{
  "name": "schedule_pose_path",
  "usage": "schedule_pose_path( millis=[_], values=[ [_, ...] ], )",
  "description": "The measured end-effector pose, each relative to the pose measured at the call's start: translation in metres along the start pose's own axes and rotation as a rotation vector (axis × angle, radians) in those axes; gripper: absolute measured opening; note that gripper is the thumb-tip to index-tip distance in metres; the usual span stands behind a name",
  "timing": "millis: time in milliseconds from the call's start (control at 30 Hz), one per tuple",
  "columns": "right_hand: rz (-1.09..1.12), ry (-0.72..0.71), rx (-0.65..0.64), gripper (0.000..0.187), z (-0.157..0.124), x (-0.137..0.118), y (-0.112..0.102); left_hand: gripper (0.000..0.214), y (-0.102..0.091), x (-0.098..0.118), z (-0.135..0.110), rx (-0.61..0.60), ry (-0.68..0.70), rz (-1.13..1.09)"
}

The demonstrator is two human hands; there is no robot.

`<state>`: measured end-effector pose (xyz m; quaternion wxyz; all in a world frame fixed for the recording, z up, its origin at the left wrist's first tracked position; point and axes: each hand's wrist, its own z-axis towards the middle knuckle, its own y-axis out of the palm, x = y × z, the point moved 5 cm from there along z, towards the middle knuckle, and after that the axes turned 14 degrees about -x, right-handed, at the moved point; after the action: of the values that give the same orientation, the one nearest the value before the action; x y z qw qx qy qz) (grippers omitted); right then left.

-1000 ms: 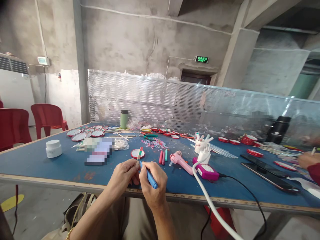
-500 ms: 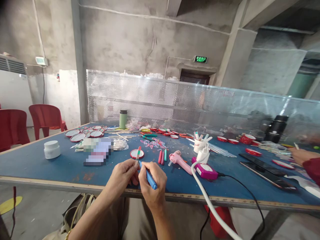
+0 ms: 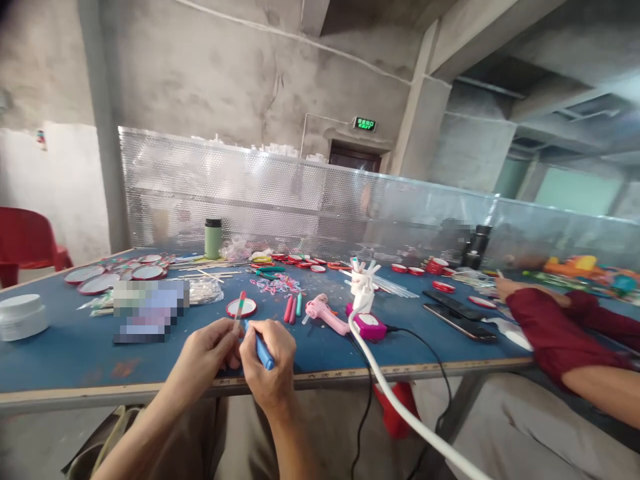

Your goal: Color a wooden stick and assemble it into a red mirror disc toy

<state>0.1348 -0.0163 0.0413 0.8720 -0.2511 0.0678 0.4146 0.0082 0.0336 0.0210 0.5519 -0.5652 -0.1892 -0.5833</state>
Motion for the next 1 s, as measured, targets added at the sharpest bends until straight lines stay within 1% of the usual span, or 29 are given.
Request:
schedule_pose_path(
  millis=[167,333,500,700,1000],
  values=[
    [-0.003,0.022,0.001,0.018,-0.0016,0.0009,0.0023,0.035,-0.0011,-0.0007,-0.0017,-0.005,-0.022,-0.013],
    [0.004,0.025,-0.007,0.017,-0.002,0.0028,0.003,0.035,-0.0016,0.001,-0.0016,-0.001,-0.008,-0.002],
    [0.008,0.0,-0.015,0.016,-0.0007,0.0014,0.0017,0.036,-0.0012,-0.0004,0.001,-0.003,0.006,-0.015],
    [0.025,-0.045,-0.002,0.014,0.0031,-0.0021,-0.0033,0.037,0.001,-0.0046,0.006,-0.017,-0.003,-0.111],
    [0.052,-0.061,-0.065,0.015,0.0076,-0.0047,-0.0032,0.035,0.0021,-0.0042,0.0052,-0.031,0.011,-0.161]
  ],
)
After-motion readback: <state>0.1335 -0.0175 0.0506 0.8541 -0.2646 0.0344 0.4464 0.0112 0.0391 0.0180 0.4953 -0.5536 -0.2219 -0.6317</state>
